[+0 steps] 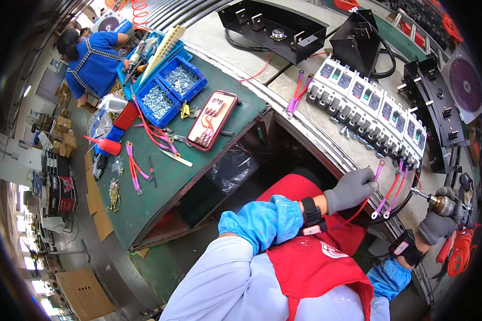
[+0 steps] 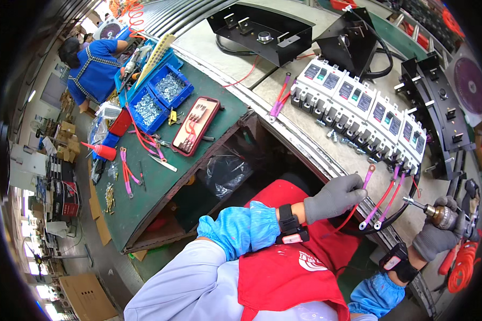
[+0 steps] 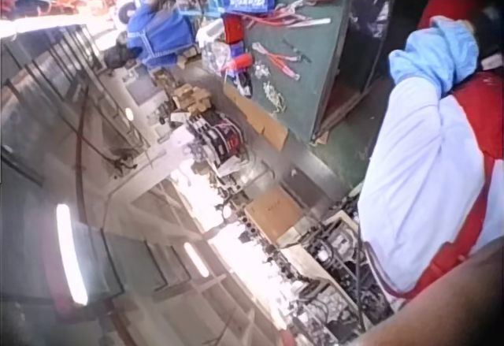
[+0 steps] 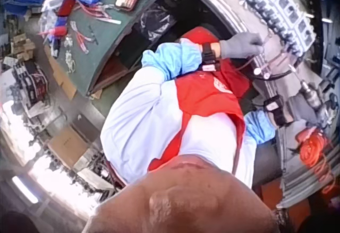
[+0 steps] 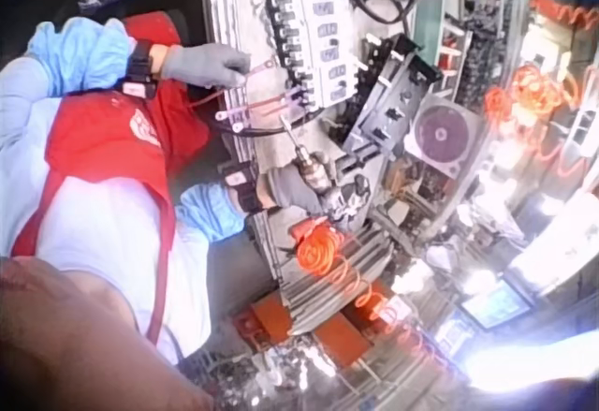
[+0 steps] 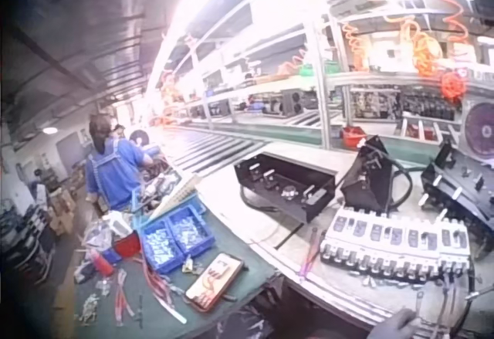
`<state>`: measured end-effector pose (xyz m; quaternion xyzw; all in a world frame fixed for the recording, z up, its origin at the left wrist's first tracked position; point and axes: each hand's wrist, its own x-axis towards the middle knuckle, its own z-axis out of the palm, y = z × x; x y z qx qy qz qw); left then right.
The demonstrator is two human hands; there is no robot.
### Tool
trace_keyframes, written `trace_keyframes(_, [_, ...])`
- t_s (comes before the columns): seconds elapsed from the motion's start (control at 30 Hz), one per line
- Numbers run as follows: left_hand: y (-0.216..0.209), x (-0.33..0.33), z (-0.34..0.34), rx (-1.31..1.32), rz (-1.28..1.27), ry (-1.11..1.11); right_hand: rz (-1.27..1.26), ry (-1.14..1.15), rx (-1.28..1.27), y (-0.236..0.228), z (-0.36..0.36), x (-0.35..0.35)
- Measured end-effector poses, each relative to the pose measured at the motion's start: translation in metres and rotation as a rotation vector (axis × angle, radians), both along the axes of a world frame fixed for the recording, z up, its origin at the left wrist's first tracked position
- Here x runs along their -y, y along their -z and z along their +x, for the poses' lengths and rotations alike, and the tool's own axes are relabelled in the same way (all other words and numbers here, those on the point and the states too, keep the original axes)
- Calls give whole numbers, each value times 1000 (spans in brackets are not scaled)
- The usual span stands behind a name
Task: Install electrical wires with terminal lugs into industrial circuit breakers and secure them using a pneumatic screwdriver.
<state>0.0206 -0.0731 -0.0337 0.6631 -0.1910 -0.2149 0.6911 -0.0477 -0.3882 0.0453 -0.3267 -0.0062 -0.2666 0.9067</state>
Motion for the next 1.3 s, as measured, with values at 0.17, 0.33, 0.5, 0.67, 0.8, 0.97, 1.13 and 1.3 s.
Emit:
trace_keyframes(0.17, [0,10,1,77,97,-9,85,-14,14,0,-2,6])
trace_keyframes(0.33, [-4,20,2,52,88,-41,-2,-31,-15,-5,0,-3])
trace_keyframes(0.5, [-1,32,5,-192,13,35,-219,139,-36,-9,12,-25])
trace_keyframes(0.67, [-16,38,2,-385,-35,54,-43,249,-14,-34,17,-42])
trace_keyframes(0.8, [-33,42,5,-375,38,52,-39,329,-51,-48,28,-56])
trace_keyframes(0.97, [-34,50,10,-446,5,46,-88,314,-61,-48,38,-59])
trace_keyframes(1.13, [-29,52,14,-340,26,37,-96,313,-66,-43,45,-59])
trace_keyframes(1.3, [-30,54,16,-339,52,12,-98,296,-59,-41,48,-57])
